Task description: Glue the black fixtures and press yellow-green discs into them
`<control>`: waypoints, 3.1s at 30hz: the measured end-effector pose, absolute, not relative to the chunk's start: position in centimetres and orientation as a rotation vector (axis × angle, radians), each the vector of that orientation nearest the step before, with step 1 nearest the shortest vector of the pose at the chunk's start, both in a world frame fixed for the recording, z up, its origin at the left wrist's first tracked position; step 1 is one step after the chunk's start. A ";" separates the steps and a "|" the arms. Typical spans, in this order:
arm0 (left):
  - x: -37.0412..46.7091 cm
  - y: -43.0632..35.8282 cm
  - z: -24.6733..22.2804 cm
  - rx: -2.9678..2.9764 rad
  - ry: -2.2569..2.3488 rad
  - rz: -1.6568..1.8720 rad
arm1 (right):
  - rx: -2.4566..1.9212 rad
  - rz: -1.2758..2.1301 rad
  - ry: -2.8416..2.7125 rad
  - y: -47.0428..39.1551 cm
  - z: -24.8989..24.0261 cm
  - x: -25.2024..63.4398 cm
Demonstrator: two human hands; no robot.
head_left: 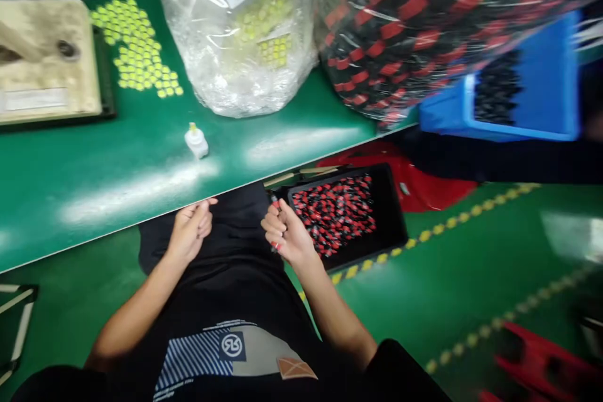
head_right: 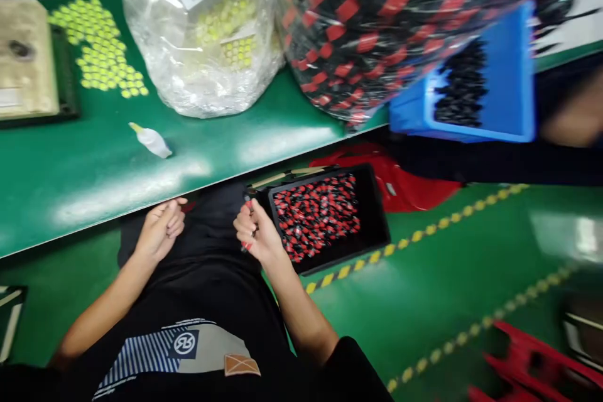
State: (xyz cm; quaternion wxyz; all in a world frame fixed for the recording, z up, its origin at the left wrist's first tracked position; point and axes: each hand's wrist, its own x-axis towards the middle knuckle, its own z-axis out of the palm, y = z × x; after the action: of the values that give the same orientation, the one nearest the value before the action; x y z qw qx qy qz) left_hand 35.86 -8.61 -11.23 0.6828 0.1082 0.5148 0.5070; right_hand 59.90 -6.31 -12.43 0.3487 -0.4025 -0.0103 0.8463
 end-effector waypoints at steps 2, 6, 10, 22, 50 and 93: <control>35.3 -8.7 -11.8 0.244 1.180 1.082 | -1.129 1.988 -0.034 -6.2 -13.4 64.3; 34.8 -9.4 -12.8 0.287 1.210 0.946 | -1.234 1.751 -0.040 -6.6 -14.4 70.3; 35.9 -9.9 -12.8 0.379 1.185 0.855 | -1.231 1.777 -0.018 -6.5 -15.2 68.9; 36.5 -10.7 -11.3 0.082 1.058 1.009 | -0.944 2.419 -0.134 -6.3 -11.4 52.1; 36.6 -11.0 -11.6 0.118 1.244 1.192 | -1.182 1.230 -1.920 -8.8 -11.8 51.5; 37.0 -9.2 -12.2 0.103 1.075 1.005 | -1.507 1.802 -0.627 -11.5 -13.5 58.5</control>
State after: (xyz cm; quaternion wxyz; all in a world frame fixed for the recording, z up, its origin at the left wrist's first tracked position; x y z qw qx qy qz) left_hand 37.04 -9.19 -12.16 0.7400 0.0470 0.4902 0.4582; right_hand 58.54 -11.45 -13.51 0.3477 -0.5813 -0.2416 0.6949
